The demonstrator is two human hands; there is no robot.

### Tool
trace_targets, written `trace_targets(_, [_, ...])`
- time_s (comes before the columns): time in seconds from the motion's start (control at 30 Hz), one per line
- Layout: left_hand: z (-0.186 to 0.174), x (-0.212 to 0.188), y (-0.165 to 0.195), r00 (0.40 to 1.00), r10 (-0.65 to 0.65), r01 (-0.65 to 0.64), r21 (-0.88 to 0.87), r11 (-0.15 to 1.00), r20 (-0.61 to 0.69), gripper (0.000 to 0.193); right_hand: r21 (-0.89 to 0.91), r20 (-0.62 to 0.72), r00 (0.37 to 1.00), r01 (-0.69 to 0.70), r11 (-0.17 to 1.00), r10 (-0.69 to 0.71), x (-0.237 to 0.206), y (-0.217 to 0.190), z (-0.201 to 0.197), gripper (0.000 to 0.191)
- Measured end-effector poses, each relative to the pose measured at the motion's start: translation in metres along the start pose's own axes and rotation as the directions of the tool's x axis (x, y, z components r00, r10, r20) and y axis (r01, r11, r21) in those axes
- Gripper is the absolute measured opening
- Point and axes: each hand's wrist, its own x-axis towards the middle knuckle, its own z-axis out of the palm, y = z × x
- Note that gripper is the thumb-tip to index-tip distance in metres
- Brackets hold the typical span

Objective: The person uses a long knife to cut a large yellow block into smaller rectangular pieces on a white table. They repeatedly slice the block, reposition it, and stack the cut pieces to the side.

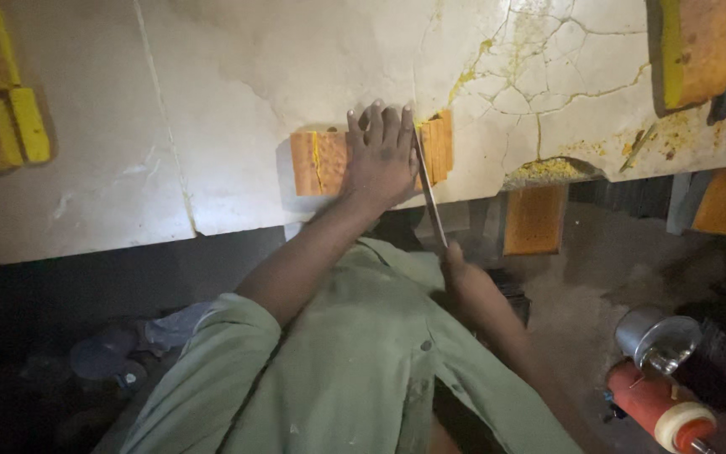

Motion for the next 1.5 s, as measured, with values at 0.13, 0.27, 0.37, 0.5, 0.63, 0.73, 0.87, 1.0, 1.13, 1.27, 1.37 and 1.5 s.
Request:
trace_targets(0.13, [0.008, 0.000, -0.003, 0.998, 0.016, -0.015, 0.026, 1.000, -0.054, 0.070, -0.302, -0.274, 0.906, 0.238, 0.923, -0.323, 0.077, -0.015, 0.009, 0.088])
trace_targets(0.27, [0.018, -0.002, -0.006, 0.995, 0.039, -0.033, 0.073, 0.997, -0.088, 0.073, -0.372, -0.281, 0.876, 0.278, 0.886, -0.393, 0.110, -0.046, -0.033, 0.072])
trace_targets(0.37, [0.020, -0.003, -0.008, 0.995, 0.028, -0.020, 0.095, 0.995, -0.093, 0.073, -0.250, -0.334, 0.863, 0.307, 0.918, -0.380, 0.098, -0.088, -0.056, 0.068])
trace_targets(0.5, [0.016, -0.005, -0.010, 0.996, -0.006, 0.011, 0.056, 0.998, -0.091, 0.070, 0.265, -0.059, 0.987, -0.129, 0.956, 0.149, 0.030, -0.105, -0.043, 0.068])
trace_targets(0.63, [0.010, -0.007, -0.011, 0.996, 0.008, -0.004, 0.054, 0.999, -0.087, 0.070, -0.208, -0.108, 0.975, 0.169, 0.964, -0.194, -0.029, -0.044, -0.018, 0.080])
trace_targets(0.73, [0.011, -0.008, -0.010, 0.995, -0.017, 0.019, 0.022, 1.000, -0.095, 0.069, -0.213, -0.152, 0.925, 0.314, 0.925, -0.349, 0.004, -0.011, 0.004, 0.093])
trace_targets(0.87, [0.018, -0.007, -0.012, 0.996, 0.002, 0.004, 0.066, 0.998, -0.091, 0.070, -0.322, -0.304, 0.829, 0.373, 0.870, -0.469, 0.083, -0.023, 0.012, 0.085])
trace_targets(1.0, [0.022, -0.008, -0.017, 0.992, 0.031, -0.018, 0.107, 0.994, -0.120, 0.070, -0.308, -0.291, 0.895, 0.247, 0.919, -0.338, 0.103, -0.066, -0.034, 0.073])
trace_targets(1.13, [0.019, -0.011, -0.018, 0.989, -0.009, 0.023, 0.096, 0.995, -0.149, 0.066, -0.224, -0.357, 0.844, 0.339, 0.914, -0.400, 0.074, -0.123, -0.053, 0.064])
trace_targets(1.27, [0.015, -0.012, -0.020, 0.999, -0.023, 0.026, 0.050, 0.998, -0.049, 0.069, -0.177, -0.215, 0.933, 0.252, 0.951, -0.287, -0.011, -0.106, -0.035, 0.060])
trace_targets(1.37, [0.017, -0.010, -0.021, 0.997, -0.016, 0.020, 0.055, 0.998, -0.071, 0.069, -0.168, -0.052, 0.997, 0.046, 0.985, -0.055, -0.041, -0.068, -0.017, 0.064])
trace_targets(1.5, [0.024, -0.011, -0.020, 0.992, -0.025, 0.030, 0.043, 0.999, -0.121, 0.071, -0.207, -0.194, 0.949, 0.207, 0.956, -0.248, 0.020, -0.051, 0.008, 0.060])
